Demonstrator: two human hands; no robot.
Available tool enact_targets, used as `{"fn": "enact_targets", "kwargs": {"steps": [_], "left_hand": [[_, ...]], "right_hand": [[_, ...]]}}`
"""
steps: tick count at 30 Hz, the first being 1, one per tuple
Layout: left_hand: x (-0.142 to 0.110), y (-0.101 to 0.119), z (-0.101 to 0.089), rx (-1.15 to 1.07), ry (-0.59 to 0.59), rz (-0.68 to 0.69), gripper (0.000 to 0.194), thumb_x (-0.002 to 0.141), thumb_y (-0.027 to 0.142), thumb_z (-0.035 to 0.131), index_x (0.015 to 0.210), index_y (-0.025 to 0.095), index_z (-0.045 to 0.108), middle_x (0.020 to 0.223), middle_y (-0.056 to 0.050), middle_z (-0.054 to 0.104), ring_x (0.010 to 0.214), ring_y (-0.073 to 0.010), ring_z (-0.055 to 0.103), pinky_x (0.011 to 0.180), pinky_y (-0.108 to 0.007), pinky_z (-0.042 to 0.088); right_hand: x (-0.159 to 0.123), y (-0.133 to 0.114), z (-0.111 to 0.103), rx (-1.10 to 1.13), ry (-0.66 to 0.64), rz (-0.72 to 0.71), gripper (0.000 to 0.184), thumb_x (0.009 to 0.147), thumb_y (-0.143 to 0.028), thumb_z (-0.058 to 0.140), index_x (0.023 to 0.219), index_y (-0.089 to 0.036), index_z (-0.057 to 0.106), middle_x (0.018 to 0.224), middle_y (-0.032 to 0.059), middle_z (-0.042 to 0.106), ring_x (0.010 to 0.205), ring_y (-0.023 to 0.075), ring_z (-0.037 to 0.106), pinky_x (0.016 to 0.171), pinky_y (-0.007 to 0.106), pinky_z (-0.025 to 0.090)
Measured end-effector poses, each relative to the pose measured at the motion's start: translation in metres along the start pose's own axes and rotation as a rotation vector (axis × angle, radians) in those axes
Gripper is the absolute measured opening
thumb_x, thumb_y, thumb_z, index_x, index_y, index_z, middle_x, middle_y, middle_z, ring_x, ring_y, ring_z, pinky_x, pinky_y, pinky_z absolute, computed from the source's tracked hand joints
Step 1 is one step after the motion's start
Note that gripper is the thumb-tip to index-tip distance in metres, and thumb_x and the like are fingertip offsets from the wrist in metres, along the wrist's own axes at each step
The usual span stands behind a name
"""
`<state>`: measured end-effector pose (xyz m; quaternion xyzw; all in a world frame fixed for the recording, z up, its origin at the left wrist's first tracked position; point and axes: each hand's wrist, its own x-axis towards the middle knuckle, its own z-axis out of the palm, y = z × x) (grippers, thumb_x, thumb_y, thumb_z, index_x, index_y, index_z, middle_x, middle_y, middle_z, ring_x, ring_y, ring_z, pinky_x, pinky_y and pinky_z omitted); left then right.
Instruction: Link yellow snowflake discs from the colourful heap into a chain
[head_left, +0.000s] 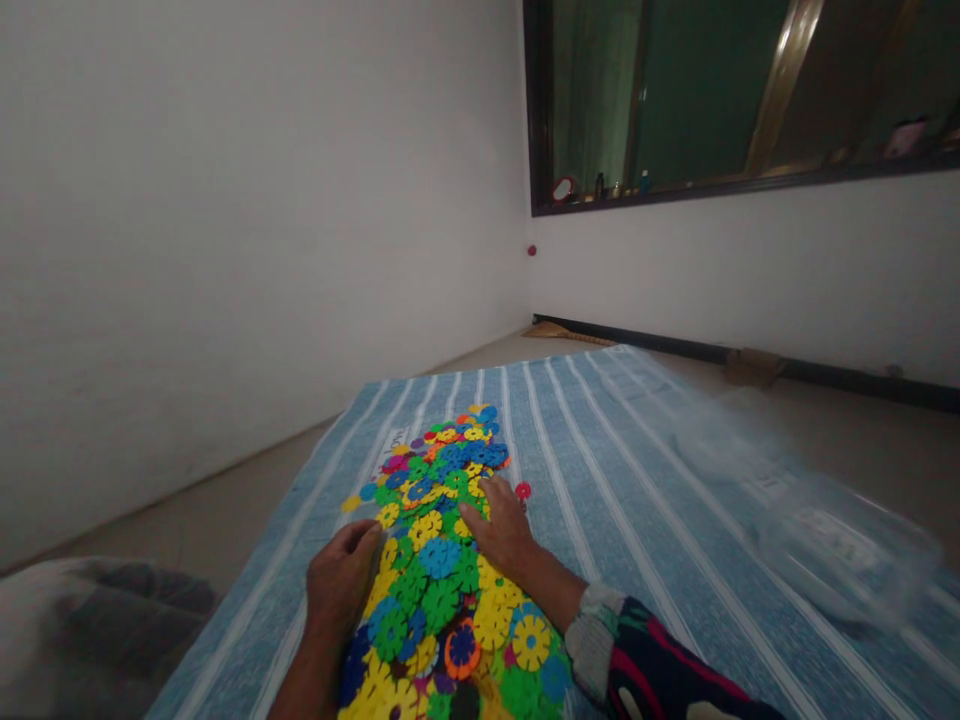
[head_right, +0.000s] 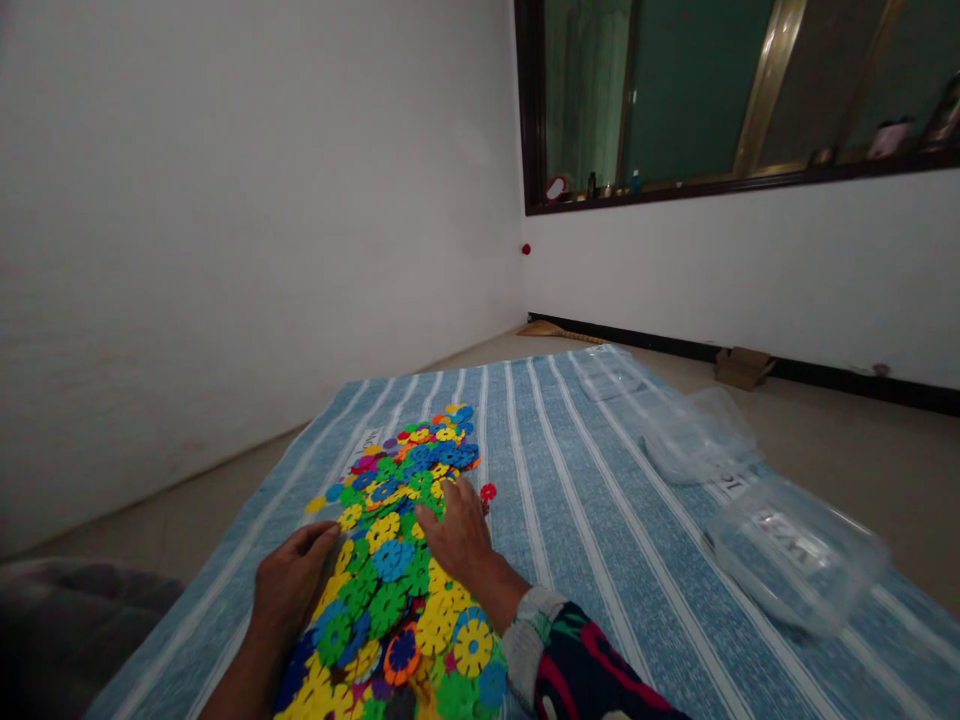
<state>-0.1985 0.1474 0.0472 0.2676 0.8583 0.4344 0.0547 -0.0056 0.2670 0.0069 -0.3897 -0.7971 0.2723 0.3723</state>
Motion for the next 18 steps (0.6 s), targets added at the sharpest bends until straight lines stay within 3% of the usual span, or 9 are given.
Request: {"fn": "enact_targets", "kwargs": {"steps": [6,14,18], "left_hand": [[-0.002,-0.002,0.0,0.007,0.01,0.06,0.042,0.06,0.054,0.055,0.079,0.021,0.073,0.084,-0.005,0.077,0.087,-0.0275,0.068,0.079,-0.034,0.051],[-0.004,-0.003,-0.001,-0.007,-0.003,0.067,0.04,0.063,0.052,0.055,0.08,0.021,0.073,0.085,-0.004,0.077,0.087,-0.0273,0.069,0.08,-0.034,0.052],[-0.001,-0.008,0.001,-0.016,-0.001,0.077,0.04,0.063,0.052,0.057,0.081,0.021,0.074,0.086,-0.004,0.077,0.085,-0.0264,0.069,0.084,-0.034,0.052]], "right_hand": [[-0.039,0.022,-0.034,-0.122,-0.086,-0.044,0.047,0.09,-0.045,0.055,0.126,-0.015,0.058,0.139,0.019,0.052,0.133,0.0336,0.044,0.111,0.052,0.034],[-0.054,-0.002,0.008,-0.056,-0.01,-0.025,0.044,0.091,-0.041,0.053,0.129,-0.02,0.055,0.137,0.0181,0.052,0.132,0.0337,0.044,0.109,0.058,0.036],[-0.057,0.002,-0.003,-0.031,-0.011,-0.05,0.045,0.09,-0.041,0.055,0.13,-0.021,0.056,0.138,0.0174,0.052,0.131,0.034,0.045,0.108,0.058,0.038]]}}
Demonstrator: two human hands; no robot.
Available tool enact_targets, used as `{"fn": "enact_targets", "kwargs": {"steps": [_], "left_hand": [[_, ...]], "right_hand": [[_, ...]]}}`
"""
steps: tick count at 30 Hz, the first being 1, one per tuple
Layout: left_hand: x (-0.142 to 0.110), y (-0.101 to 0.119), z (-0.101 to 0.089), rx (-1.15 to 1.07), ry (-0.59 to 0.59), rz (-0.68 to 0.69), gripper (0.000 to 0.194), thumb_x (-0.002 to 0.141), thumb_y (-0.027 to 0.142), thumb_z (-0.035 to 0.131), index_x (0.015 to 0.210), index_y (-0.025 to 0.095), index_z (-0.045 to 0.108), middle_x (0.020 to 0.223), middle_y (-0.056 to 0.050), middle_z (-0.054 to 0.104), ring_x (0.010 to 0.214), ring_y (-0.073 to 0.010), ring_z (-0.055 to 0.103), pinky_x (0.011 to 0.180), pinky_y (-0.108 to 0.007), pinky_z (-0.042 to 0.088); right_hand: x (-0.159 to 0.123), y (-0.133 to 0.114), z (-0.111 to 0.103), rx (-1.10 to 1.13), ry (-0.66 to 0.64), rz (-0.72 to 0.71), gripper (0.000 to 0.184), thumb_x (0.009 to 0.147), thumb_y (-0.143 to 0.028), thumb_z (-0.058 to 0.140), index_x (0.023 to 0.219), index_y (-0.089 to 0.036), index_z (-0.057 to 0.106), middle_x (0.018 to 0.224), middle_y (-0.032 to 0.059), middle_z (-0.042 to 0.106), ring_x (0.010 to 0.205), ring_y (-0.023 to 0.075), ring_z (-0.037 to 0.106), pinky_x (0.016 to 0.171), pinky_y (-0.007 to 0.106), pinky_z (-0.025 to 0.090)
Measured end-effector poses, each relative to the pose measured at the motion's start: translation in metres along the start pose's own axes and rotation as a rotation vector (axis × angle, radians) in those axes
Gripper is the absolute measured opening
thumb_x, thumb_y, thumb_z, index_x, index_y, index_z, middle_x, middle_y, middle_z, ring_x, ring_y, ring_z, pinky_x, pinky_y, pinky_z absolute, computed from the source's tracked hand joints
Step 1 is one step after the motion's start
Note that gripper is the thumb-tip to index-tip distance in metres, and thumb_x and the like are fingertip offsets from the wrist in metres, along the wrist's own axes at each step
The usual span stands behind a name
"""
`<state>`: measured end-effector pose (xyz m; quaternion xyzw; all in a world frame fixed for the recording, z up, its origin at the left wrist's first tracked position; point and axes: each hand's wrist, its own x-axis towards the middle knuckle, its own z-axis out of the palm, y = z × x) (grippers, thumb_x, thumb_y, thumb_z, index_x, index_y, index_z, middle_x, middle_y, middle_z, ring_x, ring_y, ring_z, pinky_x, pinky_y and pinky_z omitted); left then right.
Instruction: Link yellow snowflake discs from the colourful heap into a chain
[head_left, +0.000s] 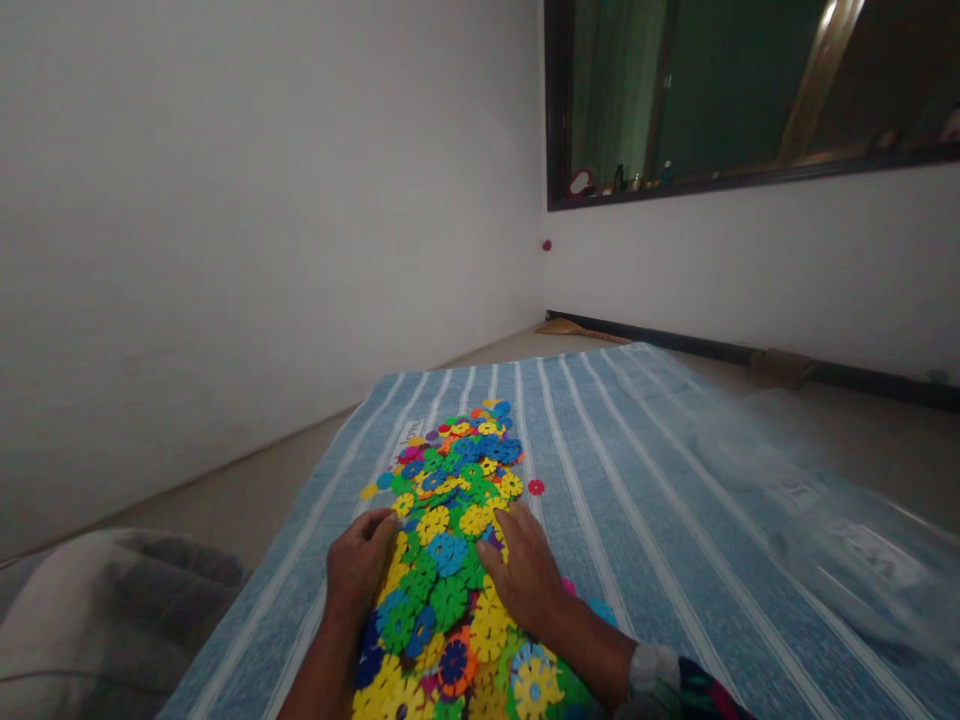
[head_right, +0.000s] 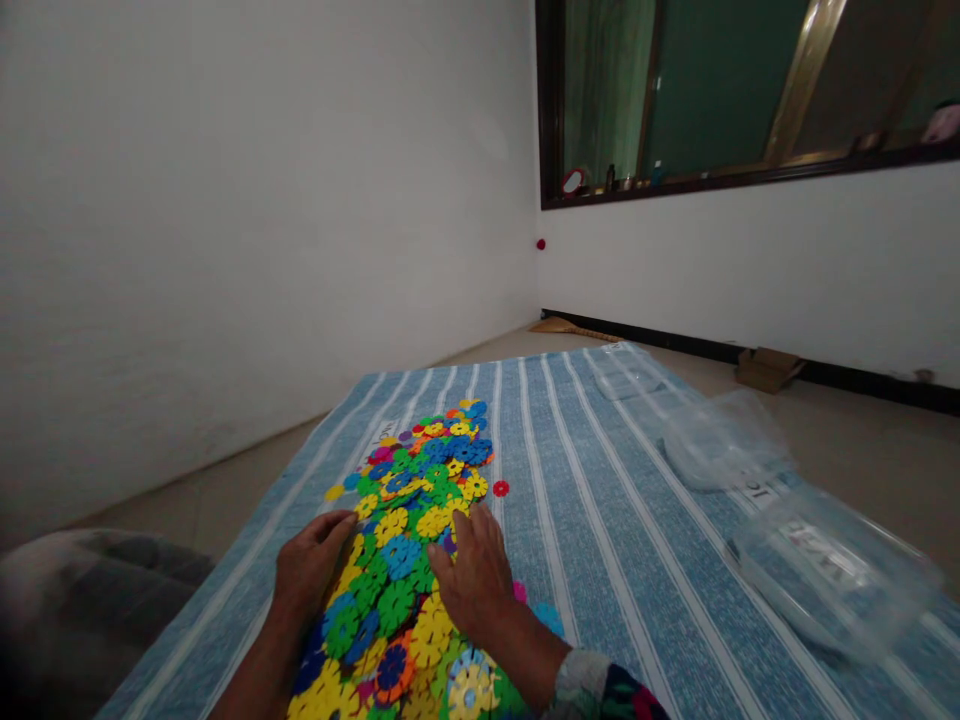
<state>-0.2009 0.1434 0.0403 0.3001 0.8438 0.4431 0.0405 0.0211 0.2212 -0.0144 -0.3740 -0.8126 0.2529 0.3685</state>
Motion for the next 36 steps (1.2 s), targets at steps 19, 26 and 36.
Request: {"fn": "enact_targets", "kwargs": {"steps": [19,26,36], "left_hand": [[-0.001,-0.003,0.007,-0.001,0.011,0.015,0.039,0.064,0.051,0.057,0.082,0.02,0.074,0.081,-0.003,0.076,0.079,-0.0235,0.068,0.076,-0.031,0.052],[-0.001,-0.003,0.008,0.001,0.006,-0.004,0.041,0.064,0.05,0.057,0.083,0.019,0.074,0.084,-0.004,0.076,0.08,-0.0237,0.069,0.077,-0.031,0.052],[0.0,-0.002,0.006,0.002,-0.002,0.017,0.039,0.064,0.05,0.056,0.081,0.02,0.074,0.084,-0.004,0.077,0.081,-0.0245,0.068,0.081,-0.032,0.052]], "right_hand": [[-0.115,0.047,-0.043,-0.164,0.061,-0.104,0.059,0.085,-0.055,0.057,0.138,-0.028,0.052,0.143,0.0132,0.053,0.134,0.0391,0.045,0.108,0.063,0.039],[-0.133,0.03,-0.019,-0.091,-0.059,-0.226,0.063,0.087,-0.05,0.055,0.144,-0.026,0.045,0.148,0.015,0.047,0.136,0.0382,0.043,0.104,0.06,0.045],[-0.101,0.003,-0.047,-0.041,-0.105,-0.162,0.034,0.083,-0.039,0.057,0.114,-0.027,0.064,0.123,0.0111,0.065,0.115,0.0303,0.061,0.097,0.046,0.051]]}}
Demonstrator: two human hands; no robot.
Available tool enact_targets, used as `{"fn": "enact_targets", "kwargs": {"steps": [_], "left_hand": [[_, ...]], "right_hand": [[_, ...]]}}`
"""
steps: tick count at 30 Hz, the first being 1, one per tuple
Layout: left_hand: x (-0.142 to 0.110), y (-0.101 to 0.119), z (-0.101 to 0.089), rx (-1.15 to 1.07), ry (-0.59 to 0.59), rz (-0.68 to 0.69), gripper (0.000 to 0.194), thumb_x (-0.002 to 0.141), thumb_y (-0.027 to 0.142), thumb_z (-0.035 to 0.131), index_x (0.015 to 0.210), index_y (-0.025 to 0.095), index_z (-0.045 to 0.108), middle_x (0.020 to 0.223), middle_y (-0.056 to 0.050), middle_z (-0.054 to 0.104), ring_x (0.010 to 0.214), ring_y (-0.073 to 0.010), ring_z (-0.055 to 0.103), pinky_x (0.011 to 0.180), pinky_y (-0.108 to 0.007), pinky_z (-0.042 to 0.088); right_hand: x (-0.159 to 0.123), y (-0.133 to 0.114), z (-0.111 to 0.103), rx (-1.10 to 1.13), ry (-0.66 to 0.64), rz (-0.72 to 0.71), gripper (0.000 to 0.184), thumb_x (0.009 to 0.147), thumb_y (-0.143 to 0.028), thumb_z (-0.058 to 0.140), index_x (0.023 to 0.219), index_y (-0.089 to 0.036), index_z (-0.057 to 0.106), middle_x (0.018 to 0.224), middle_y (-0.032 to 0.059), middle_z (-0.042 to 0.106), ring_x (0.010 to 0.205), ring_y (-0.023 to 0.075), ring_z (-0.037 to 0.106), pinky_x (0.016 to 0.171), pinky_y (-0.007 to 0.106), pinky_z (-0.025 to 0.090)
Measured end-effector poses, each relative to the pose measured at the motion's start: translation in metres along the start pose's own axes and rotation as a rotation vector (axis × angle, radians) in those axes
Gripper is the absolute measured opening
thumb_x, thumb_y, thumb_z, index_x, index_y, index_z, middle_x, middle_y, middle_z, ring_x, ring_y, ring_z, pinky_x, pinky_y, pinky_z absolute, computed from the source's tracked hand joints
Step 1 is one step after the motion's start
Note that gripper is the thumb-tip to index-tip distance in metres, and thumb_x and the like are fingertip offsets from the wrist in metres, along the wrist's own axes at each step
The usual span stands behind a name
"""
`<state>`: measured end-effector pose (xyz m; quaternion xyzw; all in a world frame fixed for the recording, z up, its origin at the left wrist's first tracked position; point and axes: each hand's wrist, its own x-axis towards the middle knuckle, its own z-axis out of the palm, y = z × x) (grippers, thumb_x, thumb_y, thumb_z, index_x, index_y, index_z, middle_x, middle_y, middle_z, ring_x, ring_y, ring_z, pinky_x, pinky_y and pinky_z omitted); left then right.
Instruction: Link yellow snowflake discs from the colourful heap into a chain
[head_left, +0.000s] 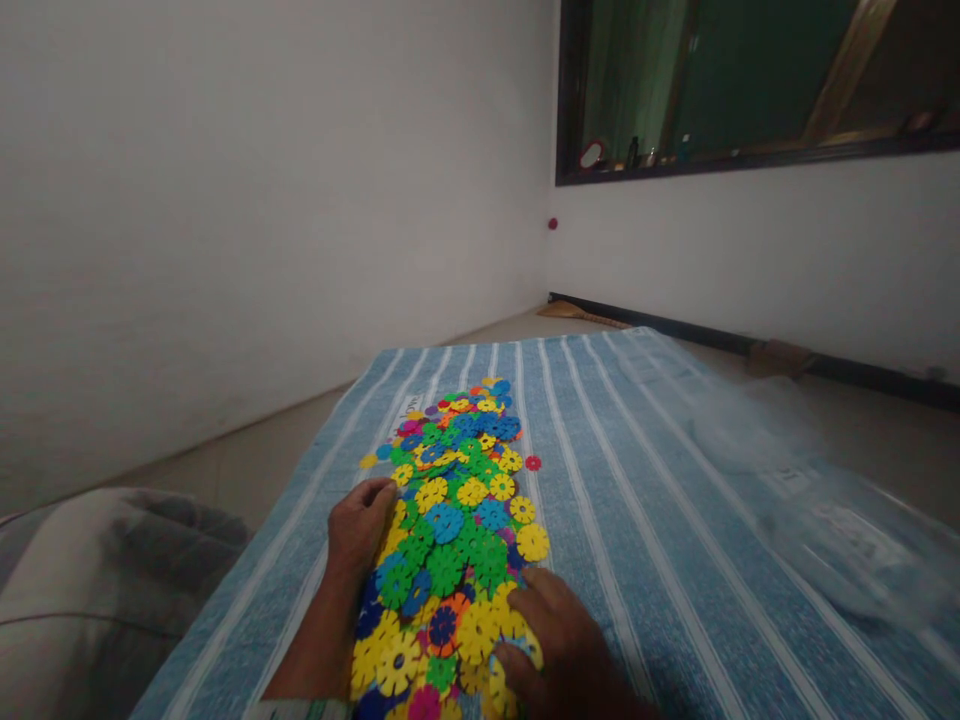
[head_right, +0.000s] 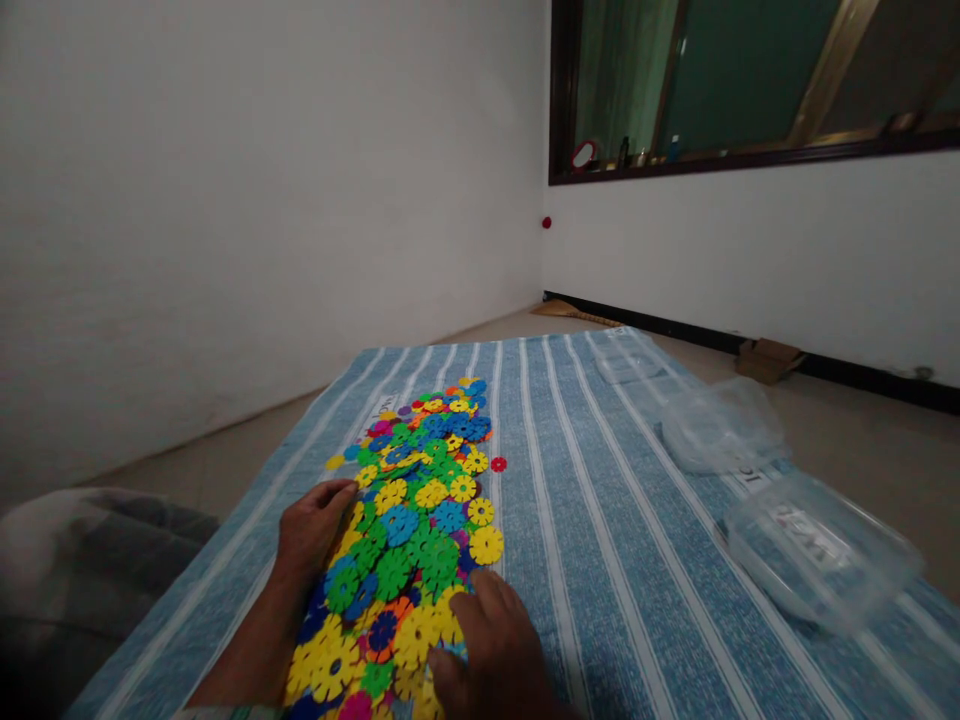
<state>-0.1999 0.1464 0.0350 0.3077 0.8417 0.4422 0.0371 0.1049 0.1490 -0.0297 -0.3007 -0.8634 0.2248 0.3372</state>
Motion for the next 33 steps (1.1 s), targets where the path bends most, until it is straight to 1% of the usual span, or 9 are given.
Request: {"fn": "enact_targets", "kwargs": {"steps": [3,6,8,11,14,18,22,27,33], "left_hand": [[0.0,0.001,0.0,0.005,-0.002,-0.022,0.04,0.064,0.051,0.056,0.083,0.02,0.074,0.085,-0.004,0.076,0.081,-0.0245,0.068,0.082,-0.033,0.052],[-0.001,-0.001,0.001,-0.006,-0.003,-0.02,0.041,0.065,0.051,0.057,0.084,0.02,0.074,0.084,-0.004,0.076,0.08,-0.0238,0.068,0.08,-0.032,0.051],[-0.001,-0.002,0.0,-0.011,-0.001,-0.018,0.04,0.065,0.051,0.057,0.083,0.019,0.074,0.083,-0.003,0.076,0.08,-0.0236,0.068,0.078,-0.031,0.051],[-0.002,-0.001,0.0,-0.018,0.001,-0.025,0.039,0.065,0.05,0.057,0.082,0.019,0.073,0.082,-0.003,0.075,0.08,-0.0234,0.067,0.078,-0.031,0.051],[-0.003,0.001,0.001,-0.031,0.012,-0.037,0.038,0.064,0.049,0.058,0.081,0.019,0.073,0.082,-0.003,0.075,0.081,-0.0232,0.067,0.08,-0.031,0.051],[-0.004,0.001,0.003,-0.042,0.018,-0.056,0.038,0.065,0.049,0.058,0.083,0.018,0.073,0.082,-0.003,0.075,0.081,-0.0226,0.067,0.078,-0.03,0.051],[-0.004,-0.001,0.004,-0.035,0.01,-0.046,0.039,0.066,0.05,0.059,0.084,0.019,0.073,0.08,-0.002,0.075,0.076,-0.0213,0.066,0.072,-0.029,0.051],[-0.004,-0.002,0.004,-0.045,0.012,-0.049,0.037,0.066,0.05,0.059,0.082,0.019,0.073,0.075,-0.002,0.073,0.07,-0.0199,0.065,0.067,-0.027,0.05],[-0.003,-0.003,0.004,-0.031,0.015,-0.028,0.036,0.068,0.049,0.058,0.081,0.02,0.073,0.078,-0.002,0.074,0.075,-0.0207,0.066,0.072,-0.028,0.05]], "right_hand": [[0.037,0.009,-0.034,0.031,-0.092,0.054,0.02,0.087,-0.03,0.051,0.096,-0.026,0.067,0.094,0.0052,0.071,0.089,0.0202,0.065,0.08,0.031,0.052],[0.084,0.026,-0.052,-0.052,-0.1,0.096,0.022,0.09,-0.027,0.047,0.089,-0.022,0.068,0.09,0.005,0.07,0.085,0.0175,0.064,0.078,0.027,0.047],[0.115,0.038,-0.054,-0.142,-0.125,0.124,0.025,0.09,-0.022,0.045,0.09,-0.02,0.069,0.09,0.0061,0.07,0.084,0.0177,0.064,0.077,0.027,0.045],[0.157,0.055,-0.048,-0.231,-0.17,0.108,0.028,0.089,-0.018,0.046,0.104,-0.02,0.07,0.104,0.0087,0.072,0.097,0.0208,0.064,0.083,0.028,0.044],[0.184,0.065,-0.041,-0.254,-0.244,0.118,0.035,0.087,-0.016,0.048,0.114,-0.02,0.069,0.112,0.0093,0.072,0.102,0.0224,0.064,0.085,0.03,0.043],[0.192,0.072,-0.039,-0.175,-0.312,0.111,0.039,0.085,-0.014,0.047,0.116,-0.02,0.07,0.108,0.0079,0.074,0.098,0.0213,0.065,0.084,0.029,0.043],[0.19,0.071,-0.042,-0.131,-0.34,0.057,0.04,0.081,-0.02,0.054,0.119,-0.018,0.067,0.115,0.0088,0.07,0.102,0.0213,0.062,0.085,0.027,0.041],[0.196,0.064,-0.042,-0.128,-0.484,0.0,0.022,0.083,-0.021,0.05,0.097,-0.018,0.067,0.101,0.0061,0.069,0.089,0.0182,0.058,0.076,0.025,0.037],[0.203,0.065,-0.033,-0.192,-0.453,0.0,0.023,0.077,-0.014,0.053,0.094,-0.02,0.068,0.101,0.0055,0.069,0.095,0.0188,0.057,0.079,0.026,0.037]]}}
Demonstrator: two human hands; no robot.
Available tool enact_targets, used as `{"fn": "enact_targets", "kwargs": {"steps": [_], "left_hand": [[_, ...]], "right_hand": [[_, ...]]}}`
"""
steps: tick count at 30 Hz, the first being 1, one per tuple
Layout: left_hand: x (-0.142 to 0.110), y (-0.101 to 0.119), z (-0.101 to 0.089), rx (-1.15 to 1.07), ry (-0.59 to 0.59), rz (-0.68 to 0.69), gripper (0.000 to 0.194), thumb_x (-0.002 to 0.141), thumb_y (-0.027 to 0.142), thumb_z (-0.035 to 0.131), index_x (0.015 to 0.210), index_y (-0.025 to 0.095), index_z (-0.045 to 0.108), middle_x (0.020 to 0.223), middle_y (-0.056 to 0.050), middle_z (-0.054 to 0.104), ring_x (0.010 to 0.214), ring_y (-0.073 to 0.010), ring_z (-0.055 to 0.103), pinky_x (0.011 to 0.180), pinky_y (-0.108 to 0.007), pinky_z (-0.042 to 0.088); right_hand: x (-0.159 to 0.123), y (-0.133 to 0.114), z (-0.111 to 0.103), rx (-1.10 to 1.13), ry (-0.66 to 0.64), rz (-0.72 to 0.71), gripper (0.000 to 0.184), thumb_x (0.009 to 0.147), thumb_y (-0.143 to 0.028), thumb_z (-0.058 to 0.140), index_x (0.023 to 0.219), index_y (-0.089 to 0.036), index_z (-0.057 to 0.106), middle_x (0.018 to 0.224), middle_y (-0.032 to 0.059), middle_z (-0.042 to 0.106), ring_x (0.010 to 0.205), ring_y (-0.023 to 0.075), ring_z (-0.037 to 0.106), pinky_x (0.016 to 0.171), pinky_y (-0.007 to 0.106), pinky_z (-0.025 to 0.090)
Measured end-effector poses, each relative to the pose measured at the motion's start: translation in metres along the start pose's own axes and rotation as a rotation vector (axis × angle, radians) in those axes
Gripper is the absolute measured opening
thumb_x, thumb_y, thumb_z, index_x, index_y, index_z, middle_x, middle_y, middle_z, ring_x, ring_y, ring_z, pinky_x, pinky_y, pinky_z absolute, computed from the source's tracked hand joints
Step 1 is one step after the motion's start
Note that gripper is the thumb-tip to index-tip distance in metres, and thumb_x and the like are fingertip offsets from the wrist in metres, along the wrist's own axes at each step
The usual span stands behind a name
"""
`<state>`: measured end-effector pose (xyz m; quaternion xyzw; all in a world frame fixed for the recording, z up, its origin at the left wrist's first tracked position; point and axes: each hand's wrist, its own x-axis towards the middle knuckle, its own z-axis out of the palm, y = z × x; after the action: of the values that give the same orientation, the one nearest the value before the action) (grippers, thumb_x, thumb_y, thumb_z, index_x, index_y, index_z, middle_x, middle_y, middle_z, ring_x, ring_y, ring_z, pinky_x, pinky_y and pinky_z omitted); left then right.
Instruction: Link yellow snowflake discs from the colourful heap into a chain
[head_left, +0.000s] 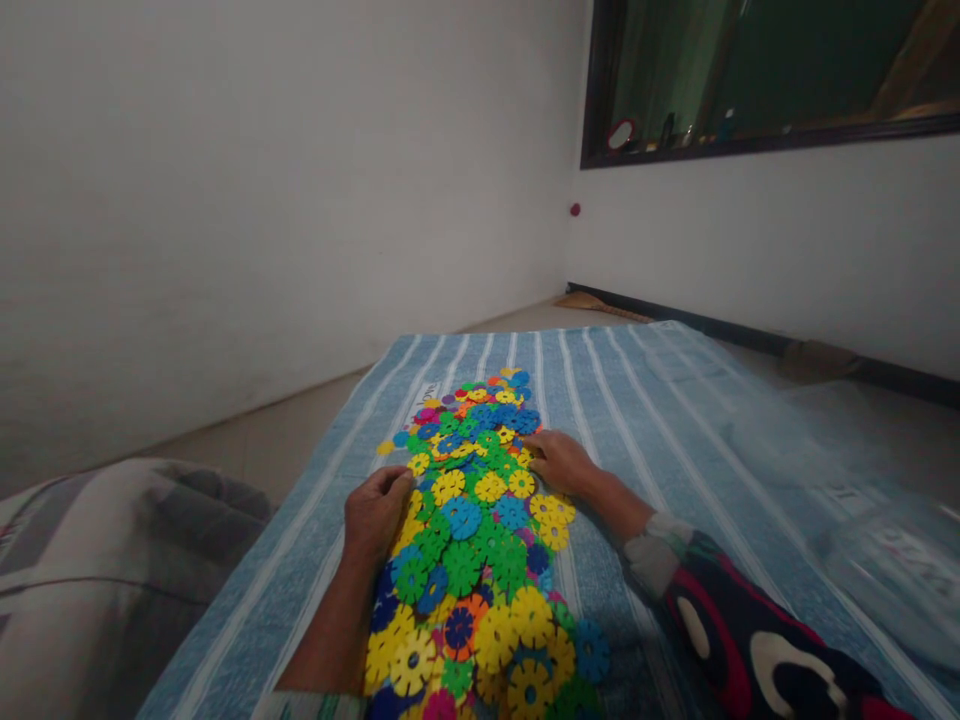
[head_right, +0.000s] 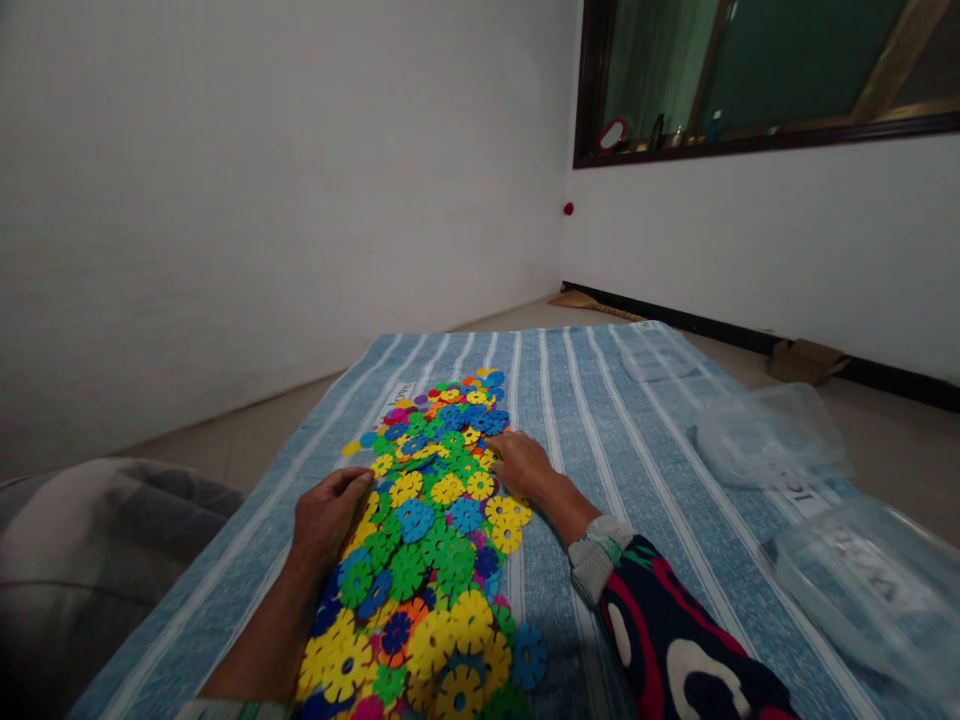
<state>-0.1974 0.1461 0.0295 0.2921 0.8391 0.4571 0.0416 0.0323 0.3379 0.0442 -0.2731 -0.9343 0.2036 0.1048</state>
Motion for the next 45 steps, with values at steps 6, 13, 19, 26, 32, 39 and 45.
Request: {"fn": "enact_targets", "kwargs": {"steps": [6,13,19,26,32,39,45], "left_hand": [[0.002,-0.005,0.002,-0.009,-0.001,0.0,0.036,0.068,0.049,0.059,0.083,0.02,0.074,0.08,-0.002,0.075,0.072,-0.0197,0.066,0.065,-0.026,0.049],[0.001,-0.005,0.003,-0.02,0.002,0.007,0.034,0.068,0.048,0.059,0.081,0.02,0.073,0.077,-0.001,0.074,0.068,-0.0184,0.064,0.063,-0.026,0.049],[0.001,-0.002,0.001,0.005,-0.009,0.02,0.035,0.068,0.048,0.058,0.082,0.02,0.073,0.079,-0.001,0.074,0.075,-0.0203,0.066,0.069,-0.027,0.05],[0.002,-0.006,0.004,0.005,-0.016,-0.008,0.038,0.067,0.051,0.059,0.084,0.02,0.073,0.072,-0.001,0.072,0.066,-0.019,0.063,0.061,-0.027,0.048],[0.002,-0.005,0.003,-0.001,-0.016,0.002,0.036,0.068,0.049,0.058,0.083,0.02,0.073,0.066,0.0,0.07,0.062,-0.0179,0.061,0.055,-0.025,0.046],[0.0,-0.001,0.001,0.009,-0.01,0.012,0.036,0.067,0.049,0.057,0.082,0.02,0.073,0.061,0.001,0.068,0.061,-0.0177,0.061,0.055,-0.025,0.046],[0.002,0.0,0.0,0.017,-0.006,0.017,0.035,0.066,0.049,0.059,0.081,0.021,0.073,0.068,0.0,0.071,0.063,-0.0184,0.063,0.059,-0.026,0.048]], "right_hand": [[0.0,0.011,0.004,0.358,0.138,0.137,0.027,0.067,-0.014,0.057,0.088,-0.016,0.074,0.076,0.0007,0.069,0.072,0.0151,0.059,0.068,0.024,0.041],[-0.011,0.009,0.001,0.77,0.072,0.191,0.025,0.062,-0.02,0.065,0.084,-0.012,0.073,0.055,-0.0047,0.055,0.05,0.0099,0.048,0.052,0.022,0.035],[-0.011,-0.014,-0.003,0.256,-0.006,0.082,0.026,0.068,-0.021,0.067,0.093,-0.018,0.075,0.075,-0.0003,0.068,0.069,0.0137,0.059,0.063,0.024,0.036],[-0.018,-0.023,-0.011,-0.189,-0.097,0.015,0.02,0.081,-0.033,0.06,0.082,-0.018,0.073,0.095,0.007,0.069,0.089,0.0184,0.06,0.067,0.026,0.032],[-0.021,-0.021,-0.005,-0.169,-0.094,0.042,0.023,0.083,-0.035,0.057,0.081,-0.017,0.071,0.096,0.0084,0.067,0.09,0.0191,0.058,0.07,0.028,0.033],[-0.023,-0.019,0.006,0.2,0.058,0.194,0.011,0.067,-0.023,0.071,0.074,-0.017,0.064,0.08,0.0001,0.064,0.075,0.0133,0.055,0.063,0.023,0.034],[-0.023,-0.005,-0.003,0.66,0.097,0.235,0.018,0.06,-0.02,0.073,0.062,-0.017,0.056,0.058,-0.0054,0.055,0.055,0.0087,0.049,0.053,0.021,0.034]]}}
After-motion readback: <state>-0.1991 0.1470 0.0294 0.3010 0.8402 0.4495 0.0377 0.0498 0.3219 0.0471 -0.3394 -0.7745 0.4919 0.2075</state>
